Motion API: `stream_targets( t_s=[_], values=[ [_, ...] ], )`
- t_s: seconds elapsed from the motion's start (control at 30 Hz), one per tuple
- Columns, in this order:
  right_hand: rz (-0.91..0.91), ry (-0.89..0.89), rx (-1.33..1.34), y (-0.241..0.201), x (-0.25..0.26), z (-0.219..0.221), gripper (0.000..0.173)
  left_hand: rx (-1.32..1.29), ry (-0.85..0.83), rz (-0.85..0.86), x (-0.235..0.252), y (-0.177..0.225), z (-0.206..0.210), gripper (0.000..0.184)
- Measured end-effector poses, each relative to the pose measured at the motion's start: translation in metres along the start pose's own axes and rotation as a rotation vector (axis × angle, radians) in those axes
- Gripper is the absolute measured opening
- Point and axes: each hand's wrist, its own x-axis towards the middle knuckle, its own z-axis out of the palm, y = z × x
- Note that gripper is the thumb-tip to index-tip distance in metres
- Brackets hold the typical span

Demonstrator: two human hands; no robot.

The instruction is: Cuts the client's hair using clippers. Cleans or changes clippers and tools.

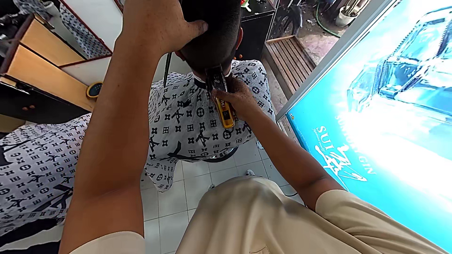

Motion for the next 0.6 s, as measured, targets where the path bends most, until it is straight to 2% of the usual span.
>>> stream_targets(
  t_s=[0.1,0.23,0.33,0.47,0.6],
  values=[
    [-0.127,0.017,-0.029,0.007,0.001,0.005,0.057,-0.007,0.008,0.001,-0.001,0.001,0.0,0.069],
    [-0.002,-0.006,0.141,0.004,0.0,0.009,0.049,0.008,-0.003,-0.012,-0.002,0.0,0.0,0.071],
    [-0.059,-0.027,0.134,0.002,-0.001,0.008,0.05,0.025,-0.01,-0.016,-0.002,0.0,-0.001,0.072],
    [0.083,-0.048,0.267,-0.004,-0.003,0.005,0.038,0.027,-0.004,-0.012,-0.001,0.0,-0.001,0.073],
    [0.024,-0.071,0.28,-0.007,-0.005,0.004,0.044,0.03,-0.007,-0.031,-0.002,0.002,-0.001,0.074]
  ],
)
